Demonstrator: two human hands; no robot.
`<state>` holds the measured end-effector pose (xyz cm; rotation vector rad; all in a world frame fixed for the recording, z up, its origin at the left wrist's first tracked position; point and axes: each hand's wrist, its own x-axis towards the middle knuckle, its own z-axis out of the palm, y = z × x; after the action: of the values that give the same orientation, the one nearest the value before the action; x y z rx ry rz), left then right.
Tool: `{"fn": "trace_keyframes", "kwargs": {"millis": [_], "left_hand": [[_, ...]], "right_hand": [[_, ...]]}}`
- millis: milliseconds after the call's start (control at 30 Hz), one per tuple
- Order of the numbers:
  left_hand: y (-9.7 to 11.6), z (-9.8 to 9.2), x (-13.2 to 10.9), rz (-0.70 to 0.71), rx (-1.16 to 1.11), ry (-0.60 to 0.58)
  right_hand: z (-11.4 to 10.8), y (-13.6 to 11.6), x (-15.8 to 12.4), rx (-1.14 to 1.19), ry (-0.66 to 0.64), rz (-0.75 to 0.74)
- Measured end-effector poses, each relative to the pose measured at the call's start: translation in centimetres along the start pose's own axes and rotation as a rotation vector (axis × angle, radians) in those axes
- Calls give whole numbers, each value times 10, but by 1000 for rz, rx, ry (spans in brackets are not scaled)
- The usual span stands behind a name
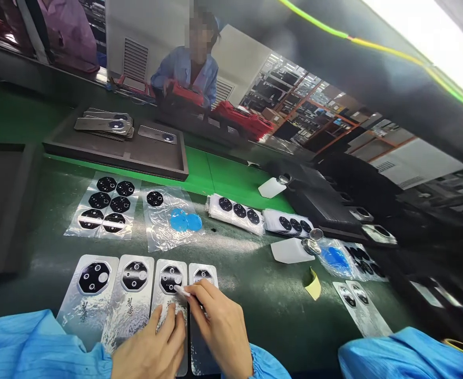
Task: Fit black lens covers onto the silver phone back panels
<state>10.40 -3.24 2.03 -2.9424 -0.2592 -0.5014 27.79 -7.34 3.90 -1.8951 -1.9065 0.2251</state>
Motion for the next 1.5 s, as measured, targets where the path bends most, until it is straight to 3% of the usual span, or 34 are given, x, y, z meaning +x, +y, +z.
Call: {"fn": "trace_keyframes", "kwargs": {"millis": [200,533,1500], "left_hand": [[1,6,-2,-9,-26,55],[0,5,-2,-14,-44,53],[-1,4,-2,6,-26,27]], "right_hand": [[3,-3,3,-58,25,-34],[4,-9,4,-177,60,-92],[8,-11,-1,-147,93,-76]]}}
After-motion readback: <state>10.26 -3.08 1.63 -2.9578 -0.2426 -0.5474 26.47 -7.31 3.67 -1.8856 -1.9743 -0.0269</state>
